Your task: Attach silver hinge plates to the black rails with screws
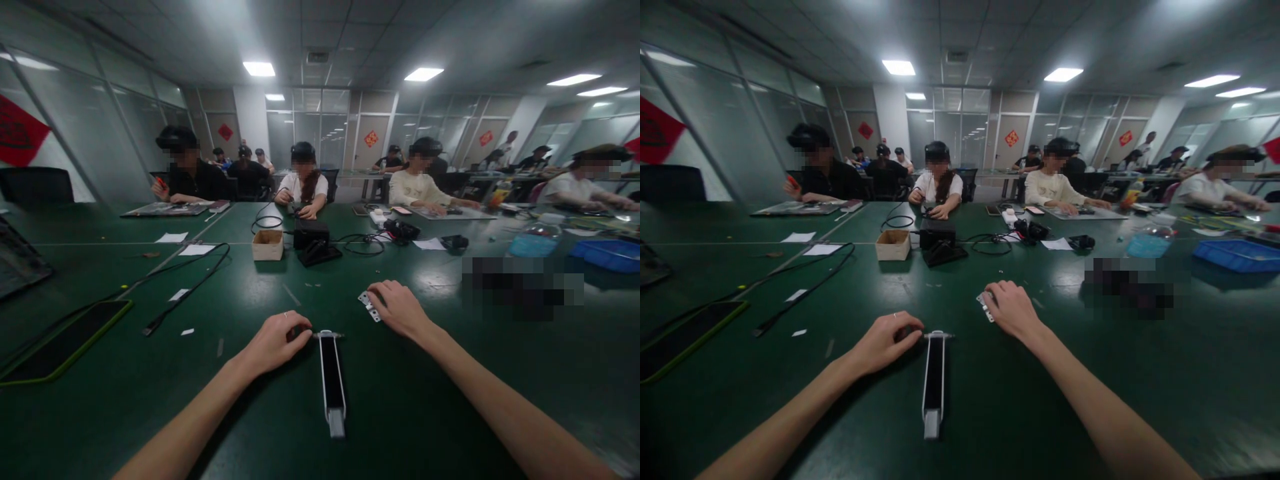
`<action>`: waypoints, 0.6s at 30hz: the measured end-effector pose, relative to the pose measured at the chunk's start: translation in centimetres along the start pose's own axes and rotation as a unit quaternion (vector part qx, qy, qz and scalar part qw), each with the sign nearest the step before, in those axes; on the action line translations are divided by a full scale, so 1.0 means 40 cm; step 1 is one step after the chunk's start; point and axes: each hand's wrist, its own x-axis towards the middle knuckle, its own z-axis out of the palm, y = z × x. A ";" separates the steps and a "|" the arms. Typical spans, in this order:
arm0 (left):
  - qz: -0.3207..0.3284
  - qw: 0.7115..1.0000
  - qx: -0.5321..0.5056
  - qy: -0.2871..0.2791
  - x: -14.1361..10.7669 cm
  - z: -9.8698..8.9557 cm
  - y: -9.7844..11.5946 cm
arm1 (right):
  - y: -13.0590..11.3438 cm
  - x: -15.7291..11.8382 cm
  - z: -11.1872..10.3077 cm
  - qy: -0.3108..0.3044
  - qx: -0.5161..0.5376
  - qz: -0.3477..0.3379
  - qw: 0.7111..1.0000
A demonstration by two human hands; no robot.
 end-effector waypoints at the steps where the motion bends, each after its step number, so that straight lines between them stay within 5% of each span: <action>1: 0.002 1.000 0.002 0.008 0.000 0.002 -0.001 | 0.007 0.001 0.008 -0.011 -0.014 0.020 1.000; 8: 0.004 1.000 0.002 0.017 0.001 -0.003 0.011 | -0.015 0.001 0.044 -0.038 -0.031 0.007 0.999; 18: -0.011 0.998 -0.016 0.053 -0.003 -0.014 0.028 | -0.065 -0.011 0.017 0.072 0.054 -0.123 0.988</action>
